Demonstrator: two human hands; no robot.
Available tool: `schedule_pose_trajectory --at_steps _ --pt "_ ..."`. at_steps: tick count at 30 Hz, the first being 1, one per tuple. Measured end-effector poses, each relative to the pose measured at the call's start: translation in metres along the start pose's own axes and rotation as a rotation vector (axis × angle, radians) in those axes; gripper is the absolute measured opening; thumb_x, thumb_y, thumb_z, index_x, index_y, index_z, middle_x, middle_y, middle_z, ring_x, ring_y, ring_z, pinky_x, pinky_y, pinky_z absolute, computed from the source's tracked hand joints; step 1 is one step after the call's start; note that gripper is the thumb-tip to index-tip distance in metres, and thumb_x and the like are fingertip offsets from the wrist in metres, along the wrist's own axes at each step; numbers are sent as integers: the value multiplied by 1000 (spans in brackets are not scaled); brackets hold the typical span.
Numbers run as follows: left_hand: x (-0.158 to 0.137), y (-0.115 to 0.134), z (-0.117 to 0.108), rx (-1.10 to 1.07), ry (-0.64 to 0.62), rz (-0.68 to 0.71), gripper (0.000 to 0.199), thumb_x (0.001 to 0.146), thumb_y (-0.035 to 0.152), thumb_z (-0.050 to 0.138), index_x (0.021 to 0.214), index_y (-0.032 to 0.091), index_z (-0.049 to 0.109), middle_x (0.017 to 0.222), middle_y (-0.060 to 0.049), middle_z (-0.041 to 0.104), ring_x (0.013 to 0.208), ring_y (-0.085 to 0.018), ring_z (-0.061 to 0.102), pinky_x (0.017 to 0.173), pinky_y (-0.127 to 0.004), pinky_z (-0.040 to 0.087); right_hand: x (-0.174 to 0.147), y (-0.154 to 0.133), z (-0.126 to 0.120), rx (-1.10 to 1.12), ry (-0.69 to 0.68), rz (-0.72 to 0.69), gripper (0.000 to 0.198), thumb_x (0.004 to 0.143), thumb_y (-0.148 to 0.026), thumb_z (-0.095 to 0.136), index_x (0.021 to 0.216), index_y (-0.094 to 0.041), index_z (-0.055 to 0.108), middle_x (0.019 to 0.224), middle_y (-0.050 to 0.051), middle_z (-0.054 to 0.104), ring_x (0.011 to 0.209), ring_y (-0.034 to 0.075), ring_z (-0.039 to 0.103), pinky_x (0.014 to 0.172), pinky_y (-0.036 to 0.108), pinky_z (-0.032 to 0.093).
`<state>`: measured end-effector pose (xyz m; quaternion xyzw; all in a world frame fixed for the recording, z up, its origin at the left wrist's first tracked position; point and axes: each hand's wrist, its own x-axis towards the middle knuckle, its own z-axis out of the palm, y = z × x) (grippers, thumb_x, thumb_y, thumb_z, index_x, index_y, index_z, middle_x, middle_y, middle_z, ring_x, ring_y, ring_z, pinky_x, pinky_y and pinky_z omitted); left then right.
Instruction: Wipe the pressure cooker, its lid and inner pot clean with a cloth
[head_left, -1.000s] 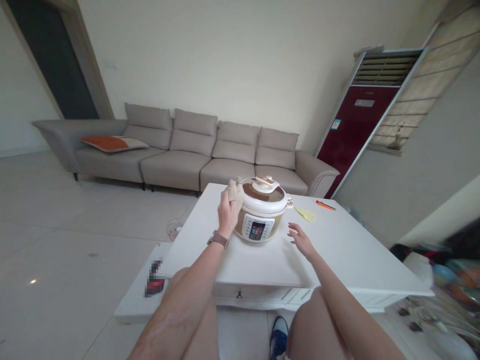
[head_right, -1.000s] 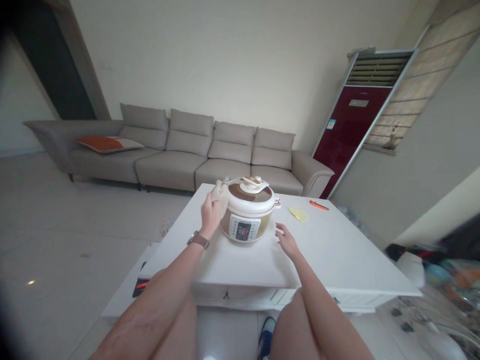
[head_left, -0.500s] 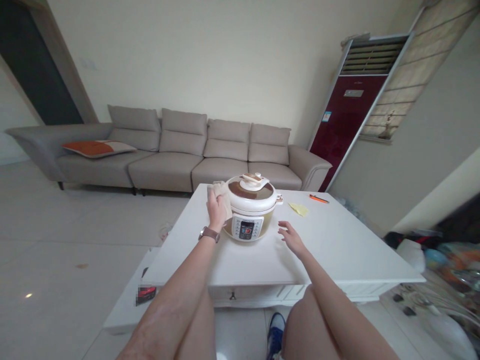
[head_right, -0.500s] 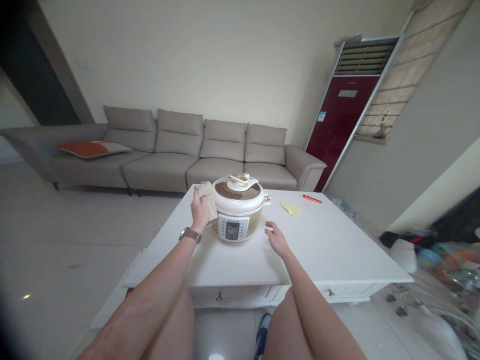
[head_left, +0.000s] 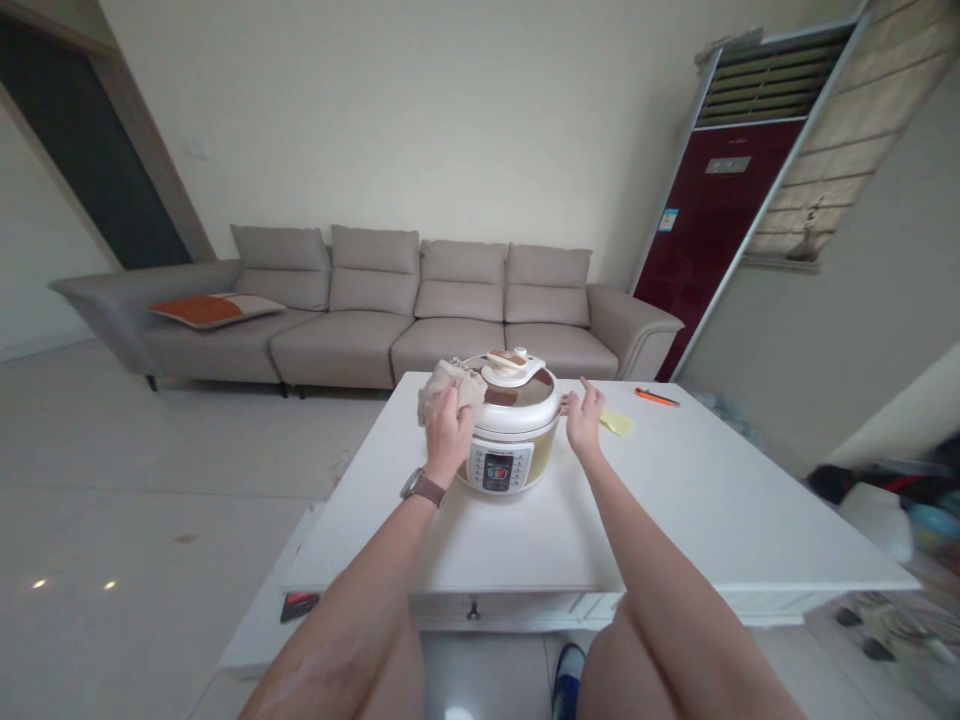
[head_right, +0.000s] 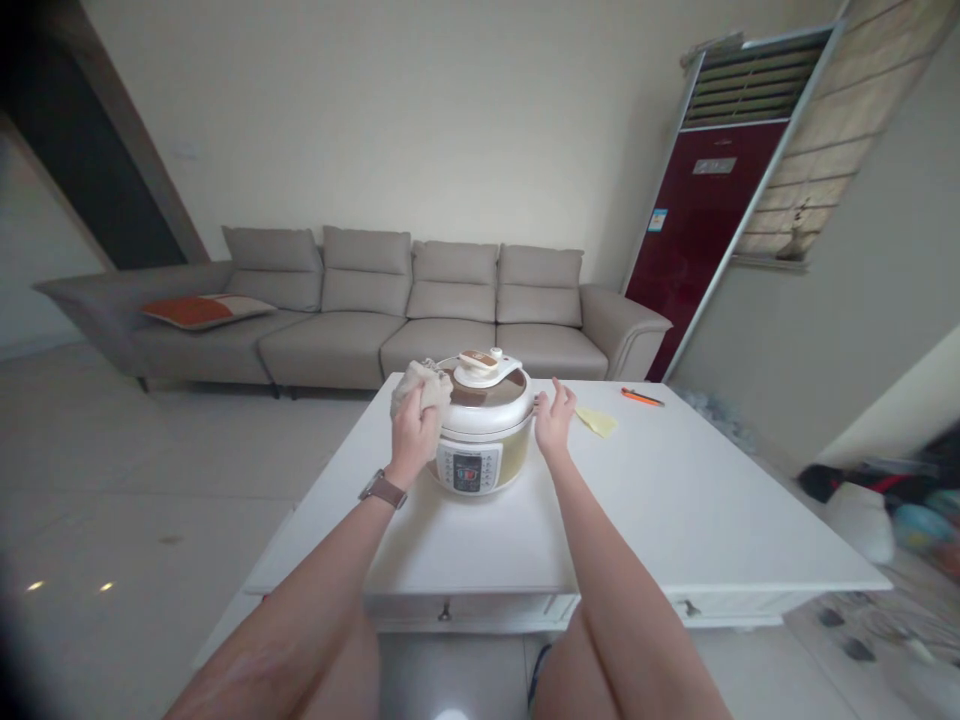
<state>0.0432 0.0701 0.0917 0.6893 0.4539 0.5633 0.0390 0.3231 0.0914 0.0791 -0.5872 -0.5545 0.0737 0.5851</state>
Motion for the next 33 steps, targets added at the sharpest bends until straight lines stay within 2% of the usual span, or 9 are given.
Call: schedule_pose_trajectory --at_steps 2,5,9,15,17,22,24,29,33 --pt "1 -2 0 -8 12 1 44 96 20 46 138 17 58 148 -17 60 141 -30 53 120 -49 41 -5 -14 4 -165 10 -225 51 99 -50 43 143 -25 55 156 14 44 148 33 36 119 55 32" --pt "-4 1 -1 24 -24 110 51 92 15 49 143 19 56 153 -14 57 148 -28 46 127 -51 31 -17 -23 9 -245 -33 -382 43 102 -42 43 138 -25 60 150 12 55 144 31 42 118 53 34" --pt "-4 1 -6 59 -121 187 54 90 13 49 143 22 55 152 -11 58 150 -27 45 130 -52 24 -34 -12 13 -182 39 -315 43 105 -38 35 137 -25 59 147 12 59 145 30 44 116 54 34" --pt "13 -19 -7 -54 85 -221 40 97 22 46 134 19 61 125 -14 73 123 -30 66 110 -50 50 -46 -4 7 -162 41 -344 44 106 -40 35 143 -27 54 155 12 53 149 28 41 118 54 31" --pt "11 -12 -5 -51 62 -175 42 96 20 46 135 21 61 130 -13 71 128 -30 64 114 -50 47 -46 -4 7 -166 35 -332 43 106 -41 34 141 -28 56 154 12 53 148 28 41 118 54 31" --pt "6 26 0 74 -173 206 40 92 13 48 128 24 64 144 -8 65 147 -27 48 131 -51 21 -45 -2 9 -145 53 -320 41 105 -41 36 137 -27 58 150 12 56 144 28 45 117 52 32" --pt "13 28 -1 98 -159 183 34 94 16 49 123 22 66 139 -9 67 143 -28 51 130 -53 22 -44 -2 9 -150 72 -304 41 105 -41 35 136 -27 58 151 12 56 144 28 46 117 53 32" --pt "38 18 -2 61 -6 -95 25 96 24 48 114 21 66 118 -12 73 122 -32 64 116 -54 43 -39 -1 0 -151 126 -267 42 104 -40 34 135 -27 59 150 12 56 144 30 43 117 56 29" --pt "31 48 10 122 -103 45 18 93 17 53 105 23 65 114 -11 73 129 -36 59 123 -64 28 -34 0 -7 -147 179 -257 41 104 -40 35 134 -26 59 148 12 57 143 31 42 118 57 29"
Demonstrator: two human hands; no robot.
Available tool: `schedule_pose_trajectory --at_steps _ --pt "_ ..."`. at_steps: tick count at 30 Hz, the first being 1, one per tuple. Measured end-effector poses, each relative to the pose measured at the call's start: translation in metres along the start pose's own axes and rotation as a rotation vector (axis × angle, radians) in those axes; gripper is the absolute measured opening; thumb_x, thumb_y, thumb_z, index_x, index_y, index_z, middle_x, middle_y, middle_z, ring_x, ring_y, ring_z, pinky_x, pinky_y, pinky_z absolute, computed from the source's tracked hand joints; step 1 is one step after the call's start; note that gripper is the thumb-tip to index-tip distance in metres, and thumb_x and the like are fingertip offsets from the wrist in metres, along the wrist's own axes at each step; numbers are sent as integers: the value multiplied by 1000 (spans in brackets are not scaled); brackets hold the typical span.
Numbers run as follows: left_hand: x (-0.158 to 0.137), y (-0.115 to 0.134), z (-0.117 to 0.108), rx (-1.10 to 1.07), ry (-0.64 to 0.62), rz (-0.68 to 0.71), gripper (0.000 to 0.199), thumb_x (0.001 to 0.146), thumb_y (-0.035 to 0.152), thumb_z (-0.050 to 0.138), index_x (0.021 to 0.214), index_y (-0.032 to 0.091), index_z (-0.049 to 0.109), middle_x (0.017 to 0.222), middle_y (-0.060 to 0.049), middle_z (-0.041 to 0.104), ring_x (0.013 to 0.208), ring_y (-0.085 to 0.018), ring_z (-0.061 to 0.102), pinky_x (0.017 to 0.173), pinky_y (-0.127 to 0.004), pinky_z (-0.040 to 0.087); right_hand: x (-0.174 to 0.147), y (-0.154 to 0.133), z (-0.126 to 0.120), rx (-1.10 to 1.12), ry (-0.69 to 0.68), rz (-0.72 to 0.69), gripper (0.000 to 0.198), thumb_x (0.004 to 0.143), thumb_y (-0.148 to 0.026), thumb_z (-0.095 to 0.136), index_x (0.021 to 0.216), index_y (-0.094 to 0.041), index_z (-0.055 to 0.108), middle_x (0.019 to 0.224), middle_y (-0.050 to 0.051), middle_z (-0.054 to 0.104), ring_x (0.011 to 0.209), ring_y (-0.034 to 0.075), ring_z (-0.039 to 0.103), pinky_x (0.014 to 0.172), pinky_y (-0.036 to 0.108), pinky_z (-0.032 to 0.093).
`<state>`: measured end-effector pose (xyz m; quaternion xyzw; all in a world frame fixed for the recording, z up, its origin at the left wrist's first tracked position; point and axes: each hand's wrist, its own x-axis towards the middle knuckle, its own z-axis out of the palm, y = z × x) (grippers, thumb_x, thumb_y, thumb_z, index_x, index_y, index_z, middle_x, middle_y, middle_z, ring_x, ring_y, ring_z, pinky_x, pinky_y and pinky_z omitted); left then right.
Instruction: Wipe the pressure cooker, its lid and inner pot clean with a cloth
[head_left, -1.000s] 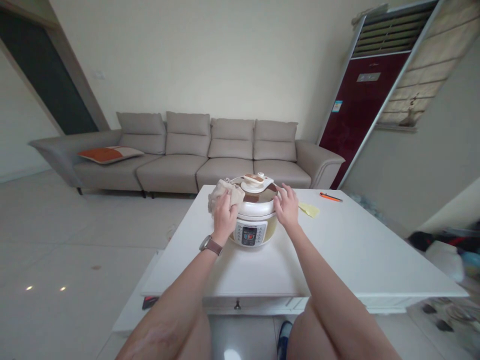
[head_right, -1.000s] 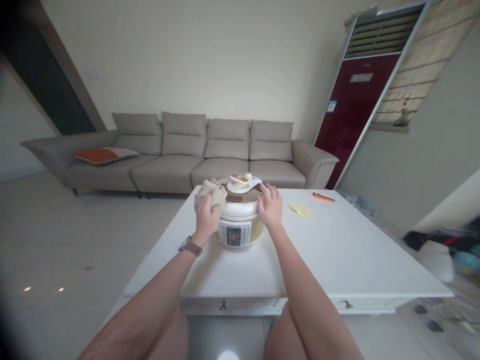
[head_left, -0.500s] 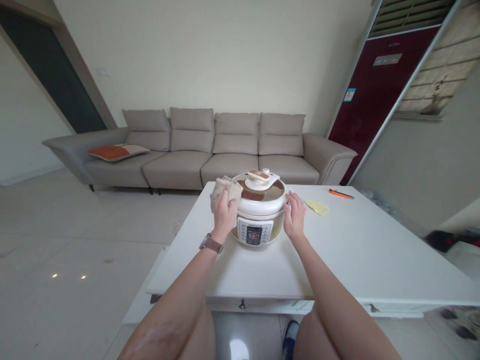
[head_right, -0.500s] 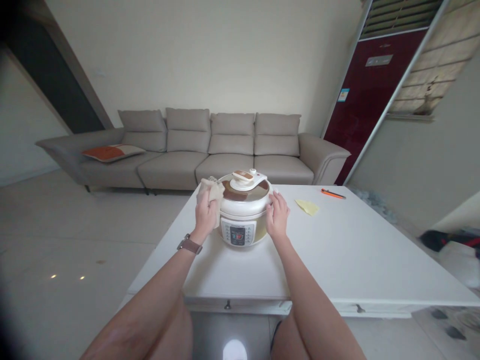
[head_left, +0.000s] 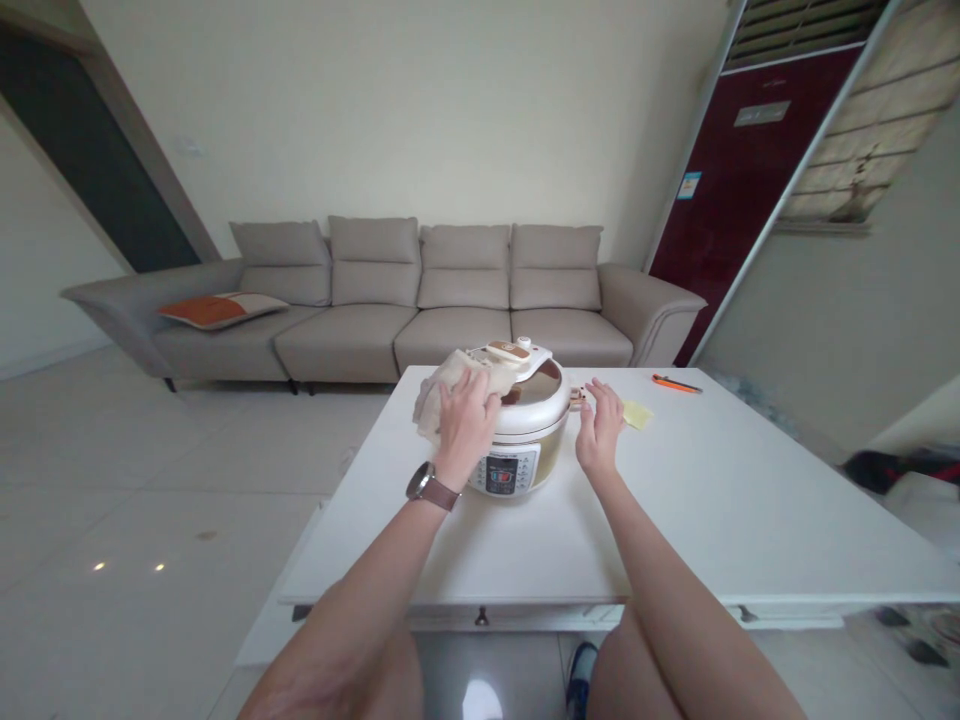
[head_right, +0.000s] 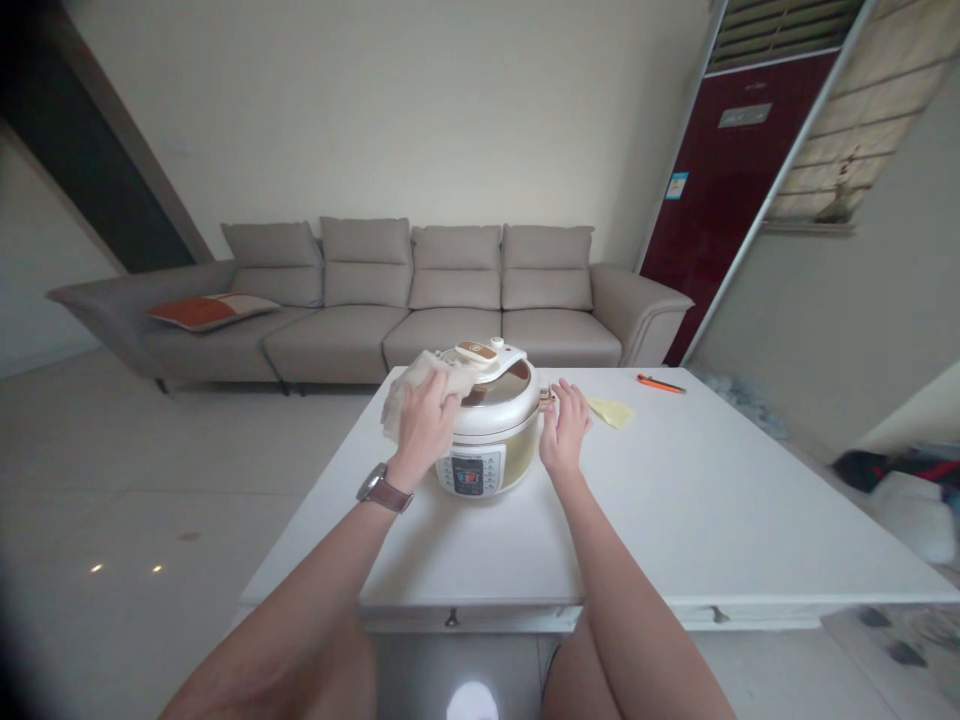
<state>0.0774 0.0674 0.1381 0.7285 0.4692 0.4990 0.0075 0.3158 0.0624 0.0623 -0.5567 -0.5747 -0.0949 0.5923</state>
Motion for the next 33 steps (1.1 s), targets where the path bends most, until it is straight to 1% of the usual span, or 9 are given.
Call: schedule_pose_trajectory --at_steps 5,10,13,17,20,24,28,30,33 --pt "-11 33 5 50 -132 212 22 91 16 59 110 27 64 130 -10 71 141 -38 50 126 -69 14 0 4 -3 -21 8 25 42 105 -42 33 134 -25 59 148 12 57 142 32 43 117 59 29" --pt "-2 5 -6 96 -59 95 11 93 17 54 97 23 63 107 -11 74 127 -34 61 123 -58 30 -1 9 -12 -21 15 67 41 105 -41 34 131 -25 60 147 12 57 141 32 43 116 59 29" --pt "-2 -2 -5 84 10 23 11 93 17 53 96 22 62 104 -11 74 125 -34 62 123 -58 29 -2 11 -15 -29 17 79 40 105 -41 34 129 -25 61 147 12 58 140 32 43 116 59 30" --pt "-15 11 3 51 -98 174 15 92 17 54 103 24 63 120 -10 73 140 -32 52 129 -60 14 -2 11 -12 -20 1 88 39 105 -42 35 127 -25 62 146 11 59 139 31 44 116 58 30" --pt "-20 9 1 28 -114 210 14 93 19 53 101 23 63 118 -10 73 134 -31 57 128 -55 23 -3 11 -9 -16 -13 94 39 105 -43 36 126 -25 63 145 11 60 137 31 45 115 57 31" --pt "-15 -24 -18 -109 159 -106 13 93 26 51 99 20 62 94 -7 72 96 -27 69 100 -43 51 -4 13 -11 -20 -29 71 40 104 -45 37 124 -24 64 144 12 60 136 32 46 114 57 32" --pt "-11 -61 -42 -360 540 -315 16 93 26 49 100 19 61 94 -5 71 92 -21 67 92 -33 51 -5 16 -20 -11 -36 44 38 104 -44 39 124 -24 64 143 13 60 136 32 47 115 59 31" --pt "-17 -71 -52 -416 611 -349 15 92 25 50 99 19 62 96 -5 72 96 -20 66 94 -31 50 -5 17 -24 -10 -34 41 36 104 -42 41 123 -24 65 142 13 61 135 33 47 114 60 31" --pt "-40 -76 -57 -430 601 -414 17 92 26 51 101 19 63 101 -5 72 98 -20 66 96 -31 48 -5 16 -29 -5 -31 41 33 102 -40 43 122 -24 65 141 13 62 134 34 48 113 61 31"
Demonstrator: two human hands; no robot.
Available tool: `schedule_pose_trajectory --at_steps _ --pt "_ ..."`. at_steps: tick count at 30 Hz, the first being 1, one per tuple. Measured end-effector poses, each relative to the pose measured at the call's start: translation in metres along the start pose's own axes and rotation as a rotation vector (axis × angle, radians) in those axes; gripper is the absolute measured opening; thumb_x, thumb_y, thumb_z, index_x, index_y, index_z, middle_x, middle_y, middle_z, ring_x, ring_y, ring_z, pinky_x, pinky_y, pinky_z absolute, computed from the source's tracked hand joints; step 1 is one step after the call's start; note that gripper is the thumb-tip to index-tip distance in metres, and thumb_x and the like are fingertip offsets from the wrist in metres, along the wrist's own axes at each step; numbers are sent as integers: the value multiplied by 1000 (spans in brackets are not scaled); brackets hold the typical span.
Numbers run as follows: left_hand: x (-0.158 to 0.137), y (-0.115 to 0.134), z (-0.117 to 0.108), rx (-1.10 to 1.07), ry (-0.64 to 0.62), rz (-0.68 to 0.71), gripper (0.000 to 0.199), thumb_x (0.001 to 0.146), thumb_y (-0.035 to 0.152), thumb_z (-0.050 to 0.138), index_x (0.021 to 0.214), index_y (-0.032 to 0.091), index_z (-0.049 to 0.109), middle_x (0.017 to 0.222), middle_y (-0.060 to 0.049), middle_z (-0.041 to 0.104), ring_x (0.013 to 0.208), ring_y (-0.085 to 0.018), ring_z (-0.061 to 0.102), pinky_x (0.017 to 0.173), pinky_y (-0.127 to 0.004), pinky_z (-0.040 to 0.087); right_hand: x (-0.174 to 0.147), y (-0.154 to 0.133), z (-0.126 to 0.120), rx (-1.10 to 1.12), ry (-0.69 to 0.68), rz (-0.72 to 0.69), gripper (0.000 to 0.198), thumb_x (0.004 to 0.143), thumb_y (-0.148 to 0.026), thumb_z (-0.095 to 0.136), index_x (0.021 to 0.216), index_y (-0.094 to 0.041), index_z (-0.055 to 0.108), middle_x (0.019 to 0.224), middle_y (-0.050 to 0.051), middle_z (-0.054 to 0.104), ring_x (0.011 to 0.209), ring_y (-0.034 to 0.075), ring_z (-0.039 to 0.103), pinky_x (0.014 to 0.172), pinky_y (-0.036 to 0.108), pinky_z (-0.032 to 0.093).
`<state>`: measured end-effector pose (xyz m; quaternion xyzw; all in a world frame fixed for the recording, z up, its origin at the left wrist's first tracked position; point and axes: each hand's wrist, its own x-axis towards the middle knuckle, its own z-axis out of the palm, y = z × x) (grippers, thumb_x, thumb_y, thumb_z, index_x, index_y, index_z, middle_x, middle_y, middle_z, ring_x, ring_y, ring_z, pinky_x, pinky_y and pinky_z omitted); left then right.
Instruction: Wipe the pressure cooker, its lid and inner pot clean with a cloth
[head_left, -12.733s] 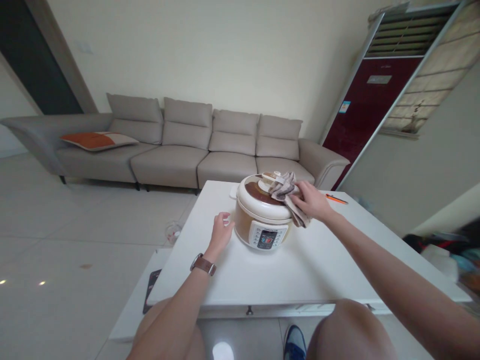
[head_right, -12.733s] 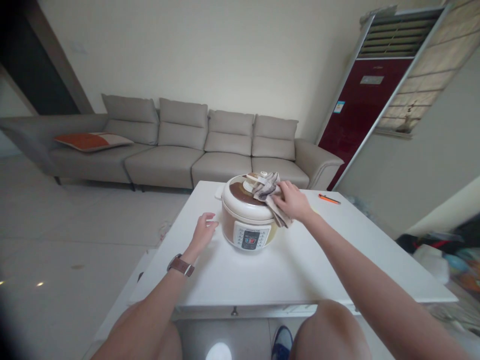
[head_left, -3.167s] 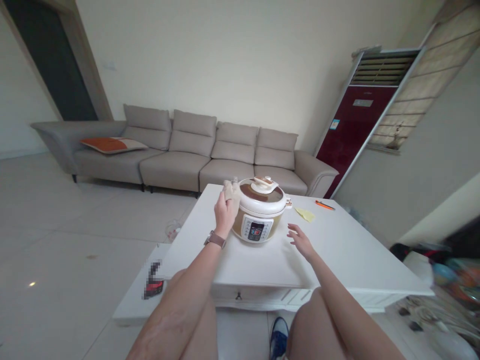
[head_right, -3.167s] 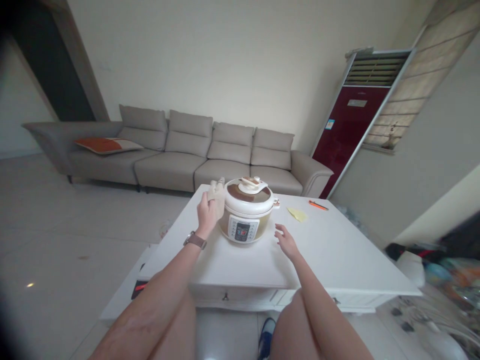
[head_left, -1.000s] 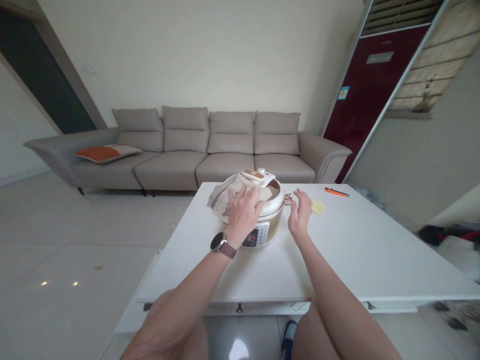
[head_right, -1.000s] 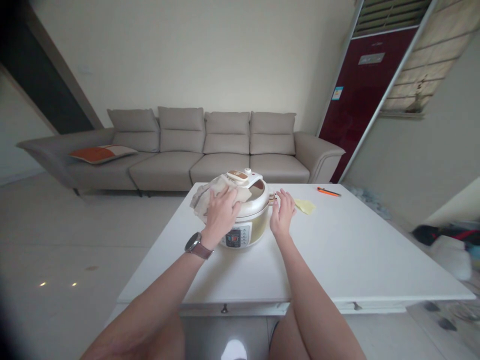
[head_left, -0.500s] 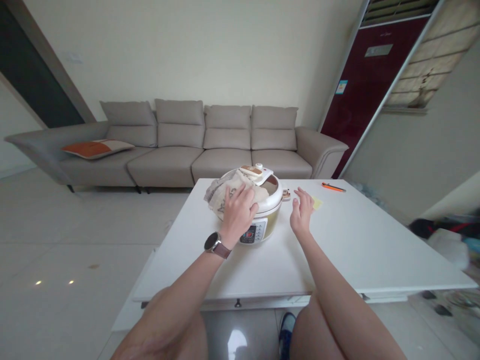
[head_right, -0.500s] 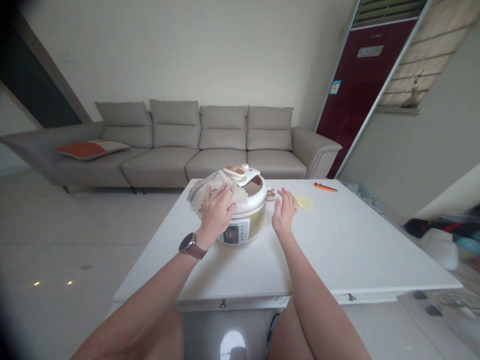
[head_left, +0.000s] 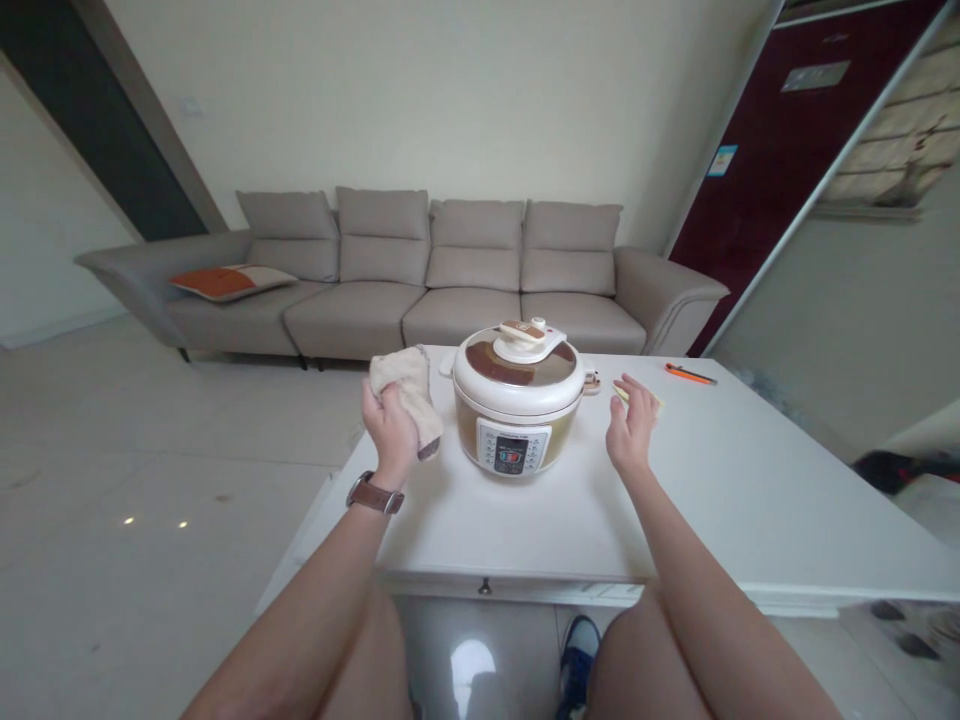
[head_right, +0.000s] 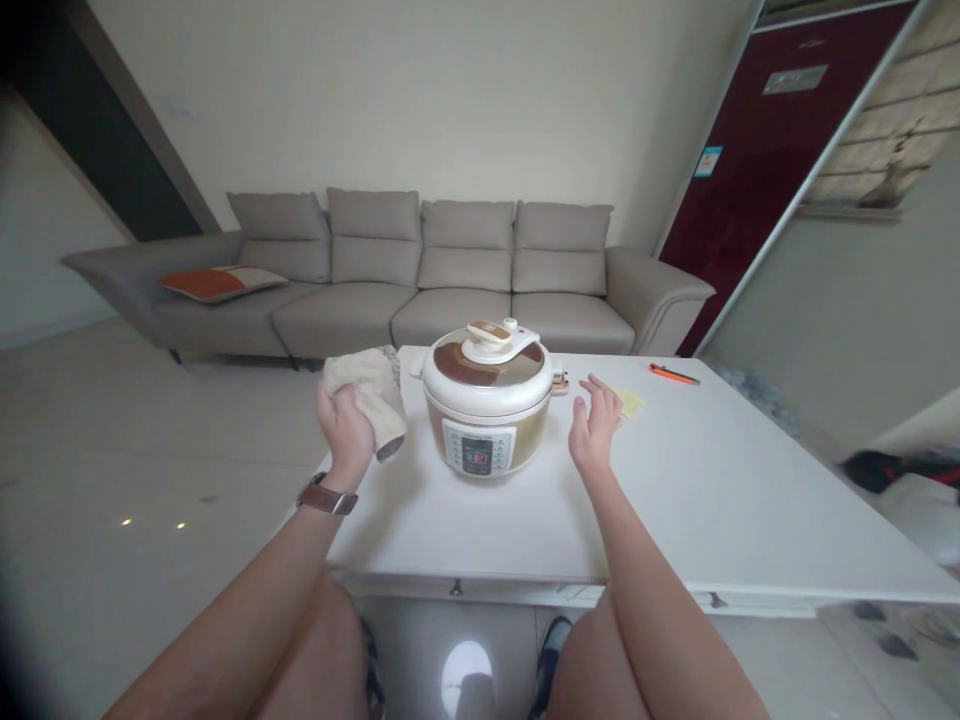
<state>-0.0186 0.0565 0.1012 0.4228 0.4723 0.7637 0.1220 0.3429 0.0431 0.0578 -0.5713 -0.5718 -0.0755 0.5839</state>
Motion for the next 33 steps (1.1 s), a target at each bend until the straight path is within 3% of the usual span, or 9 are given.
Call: schedule_pose_trajectory --at_steps 5,8,11,16,21,24,27,30,33 --pt "-51 -16 -15 37 3 -165 21 96 30 52 111 21 62 112 -7 71 106 -22 66 102 -34 47 -5 -6 -2 11 -19 -13 31 100 -39 48 121 -24 65 139 13 63 132 33 49 111 59 32" --pt "-82 -25 -8 36 -94 -255 20 98 31 49 110 20 61 110 -8 72 105 -23 67 101 -36 50 -12 -15 -1 20 -43 -27 30 99 -39 49 119 -24 65 134 13 64 129 32 51 111 57 34" --pt "-112 -30 6 33 -235 -255 30 100 31 48 125 20 60 126 -12 70 120 -26 64 109 -40 47 -17 -24 -3 38 -65 -62 28 100 -38 48 118 -24 64 131 12 65 128 31 52 112 56 34" --pt "-148 -36 16 2 -359 -102 46 102 29 48 148 24 50 153 -11 54 145 -25 47 126 -42 31 -22 -33 -12 45 -55 -69 26 100 -37 49 117 -25 64 126 10 66 124 31 54 111 55 36" --pt "-163 -39 7 37 -427 -7 48 103 25 47 151 27 48 159 -10 49 151 -24 42 128 -45 29 -32 -43 -19 48 -71 -16 23 96 -34 55 114 -26 64 119 8 66 118 30 54 99 49 43" --pt "-173 -43 7 165 -524 117 49 101 19 49 149 26 50 167 -12 39 158 -26 29 130 -53 21 -37 -55 -23 60 -98 -32 21 96 -34 56 112 -26 65 116 7 66 114 29 55 95 46 44" --pt "-184 -49 10 302 -557 234 44 98 13 49 140 22 56 167 -16 38 160 -28 23 130 -61 16 -39 -61 -27 59 -83 -17 20 95 -35 56 110 -25 66 112 7 66 111 28 55 90 43 44" --pt "-191 -49 13 370 -555 304 41 95 9 50 133 20 60 165 -17 40 160 -29 23 129 -64 18 -40 -58 -31 68 -51 39 20 94 -36 56 106 -25 66 110 7 65 110 28 54 87 42 45" --pt "-196 -41 13 440 -644 390 41 93 8 52 131 20 61 164 -16 42 159 -30 27 126 -62 26 -42 -53 -34 67 -50 95 20 94 -38 55 103 -24 66 110 7 65 110 28 54 87 41 45"
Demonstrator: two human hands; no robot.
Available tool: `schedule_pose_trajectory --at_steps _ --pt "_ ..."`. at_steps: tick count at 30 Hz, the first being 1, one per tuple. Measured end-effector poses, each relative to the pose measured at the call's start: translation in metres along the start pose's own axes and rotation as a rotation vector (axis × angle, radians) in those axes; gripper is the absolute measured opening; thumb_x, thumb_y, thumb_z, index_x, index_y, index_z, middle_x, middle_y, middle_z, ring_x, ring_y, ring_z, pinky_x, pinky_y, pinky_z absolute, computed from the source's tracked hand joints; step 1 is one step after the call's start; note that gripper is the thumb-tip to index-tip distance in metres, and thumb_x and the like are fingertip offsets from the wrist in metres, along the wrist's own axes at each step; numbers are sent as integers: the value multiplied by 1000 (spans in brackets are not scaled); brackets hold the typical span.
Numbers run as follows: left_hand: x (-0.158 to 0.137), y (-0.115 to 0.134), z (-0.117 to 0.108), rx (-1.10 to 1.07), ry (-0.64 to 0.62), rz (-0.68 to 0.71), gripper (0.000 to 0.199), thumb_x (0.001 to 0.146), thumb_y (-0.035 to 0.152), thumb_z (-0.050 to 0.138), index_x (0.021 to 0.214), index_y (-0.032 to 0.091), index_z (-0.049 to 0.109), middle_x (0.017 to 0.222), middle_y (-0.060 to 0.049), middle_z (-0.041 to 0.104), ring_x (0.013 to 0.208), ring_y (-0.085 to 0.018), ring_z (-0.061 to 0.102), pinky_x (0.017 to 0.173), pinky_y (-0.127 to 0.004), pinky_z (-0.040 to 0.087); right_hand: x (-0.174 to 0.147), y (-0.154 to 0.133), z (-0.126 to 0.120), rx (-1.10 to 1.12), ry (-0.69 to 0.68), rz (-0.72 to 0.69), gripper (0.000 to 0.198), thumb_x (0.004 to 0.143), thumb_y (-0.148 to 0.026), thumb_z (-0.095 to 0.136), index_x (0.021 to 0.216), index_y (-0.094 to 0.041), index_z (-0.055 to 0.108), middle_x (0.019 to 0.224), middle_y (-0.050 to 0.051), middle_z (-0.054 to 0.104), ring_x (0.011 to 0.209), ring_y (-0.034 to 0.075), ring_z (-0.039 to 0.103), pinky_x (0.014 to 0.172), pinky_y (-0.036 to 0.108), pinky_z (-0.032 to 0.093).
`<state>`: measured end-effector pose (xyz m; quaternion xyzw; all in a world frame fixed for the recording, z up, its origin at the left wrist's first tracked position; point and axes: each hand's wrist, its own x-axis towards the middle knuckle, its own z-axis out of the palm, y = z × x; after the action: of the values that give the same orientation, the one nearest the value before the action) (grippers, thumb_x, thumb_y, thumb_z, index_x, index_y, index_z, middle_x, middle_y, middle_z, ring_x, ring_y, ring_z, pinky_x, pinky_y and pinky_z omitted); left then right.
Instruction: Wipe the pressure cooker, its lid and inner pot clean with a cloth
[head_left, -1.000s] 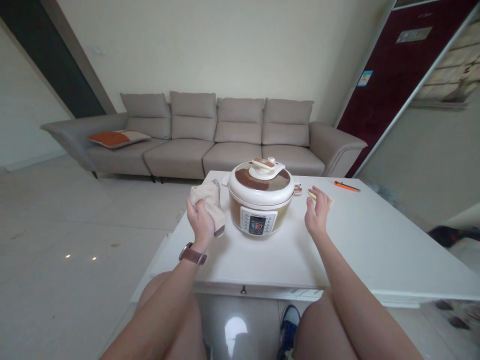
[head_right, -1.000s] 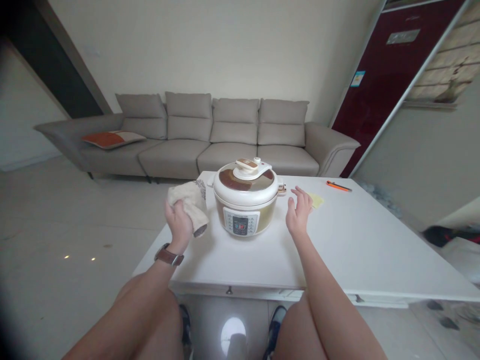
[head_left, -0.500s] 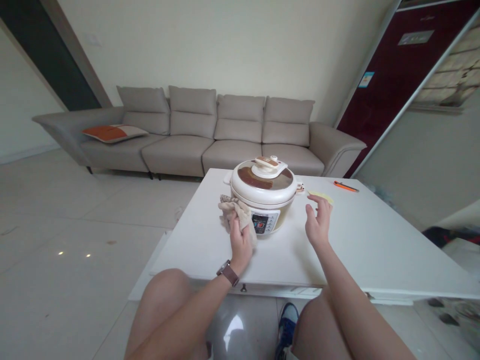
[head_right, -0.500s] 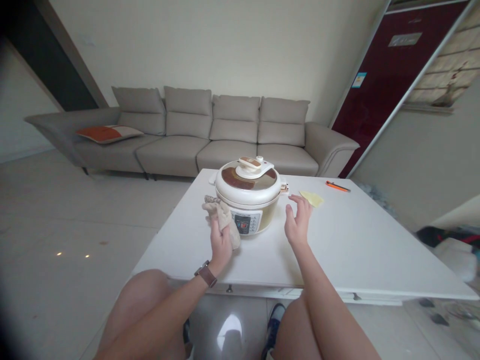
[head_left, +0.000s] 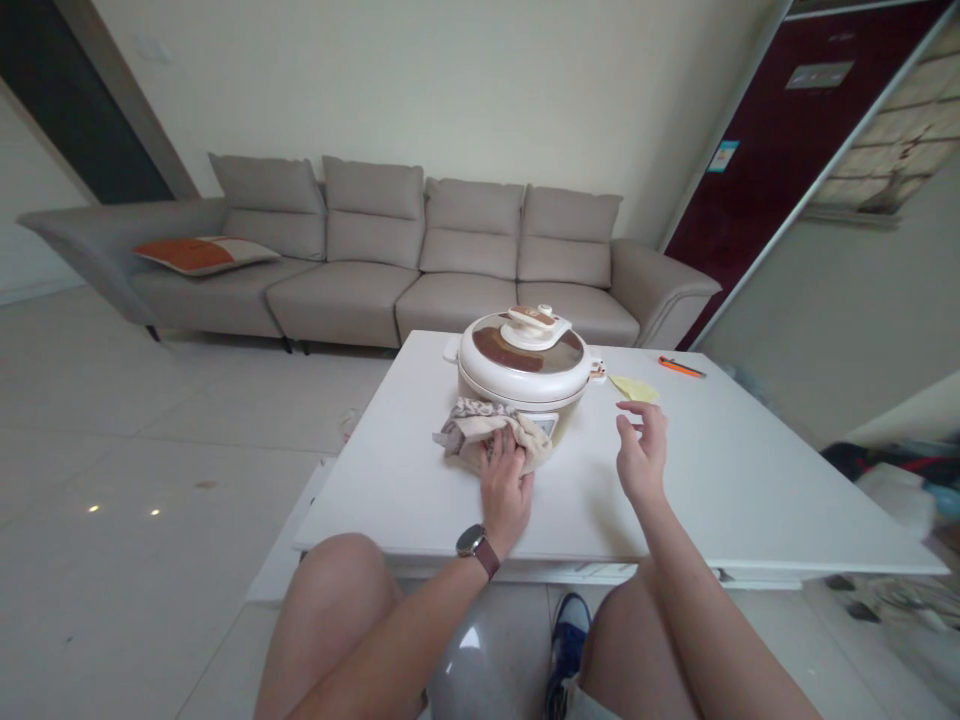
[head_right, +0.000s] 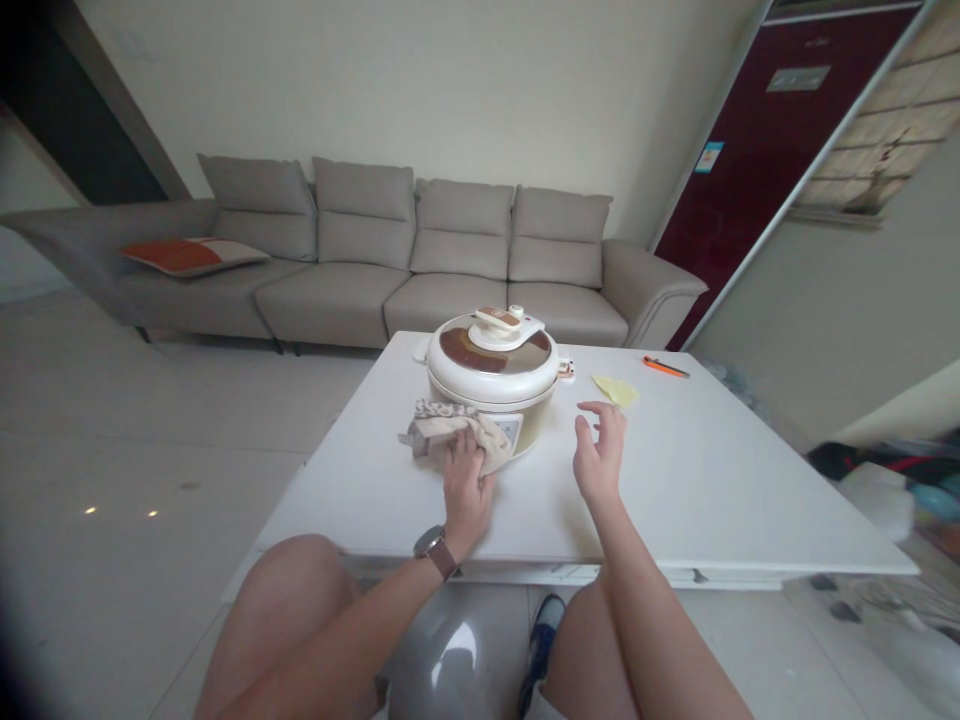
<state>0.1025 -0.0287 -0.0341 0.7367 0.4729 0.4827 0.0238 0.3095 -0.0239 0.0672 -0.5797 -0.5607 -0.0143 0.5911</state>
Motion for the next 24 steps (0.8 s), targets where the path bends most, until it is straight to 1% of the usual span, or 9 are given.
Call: schedule_pose_trajectory --at_steps 2,6,9,11,15,17,20,22,24 --pt "1 7 -3 66 -113 99 41 93 10 55 130 22 62 164 -13 44 156 -30 34 124 -63 29 -1 3 -3 -5 -8 16 20 94 -39 55 103 -25 67 110 7 65 110 28 54 87 41 44" --pt "8 12 -8 161 -301 283 38 94 14 56 129 26 63 164 -9 45 142 -30 51 123 -67 28 1 8 -9 -9 -3 23 21 94 -40 55 100 -25 68 109 7 65 109 28 55 86 41 44" --pt "19 2 -14 170 -391 402 38 97 15 53 132 28 63 164 -7 45 137 -29 55 122 -65 29 3 14 -14 -20 9 50 20 93 -39 55 97 -24 68 107 7 65 107 28 55 85 41 44" --pt "27 -9 -18 168 -445 478 45 98 13 49 138 31 61 164 -4 46 138 -27 54 123 -60 28 4 17 -16 -23 7 64 19 92 -38 55 96 -24 68 106 7 66 107 28 55 85 41 44" --pt "46 -30 -28 135 -468 562 78 91 0 41 158 41 40 162 2 49 143 -20 51 126 -45 28 3 20 -21 -24 0 75 18 91 -37 56 96 -25 68 105 7 66 108 29 55 86 42 44" --pt "55 -38 -35 112 -458 591 84 90 -1 41 163 40 31 161 2 50 145 -18 49 126 -39 26 2 20 -23 -22 -6 78 19 91 -38 56 96 -25 67 106 7 66 108 28 56 86 42 44" --pt "62 -50 -45 136 -481 615 80 93 4 45 163 39 30 161 -2 50 148 -22 46 127 -44 22 1 22 -25 -16 -21 78 20 91 -39 56 97 -25 68 106 7 66 107 28 56 85 42 45" --pt "59 -60 -48 167 -520 629 77 94 5 45 162 39 33 160 -3 51 148 -25 45 127 -52 20 1 23 -24 -15 -27 81 20 90 -39 56 96 -24 69 105 7 65 107 28 56 85 42 46" --pt "50 -69 -49 178 -562 655 76 94 5 46 161 37 35 157 -4 55 146 -25 47 126 -53 20 1 24 -22 -11 -30 88 21 90 -40 56 95 -24 69 104 7 65 107 28 56 85 42 46"
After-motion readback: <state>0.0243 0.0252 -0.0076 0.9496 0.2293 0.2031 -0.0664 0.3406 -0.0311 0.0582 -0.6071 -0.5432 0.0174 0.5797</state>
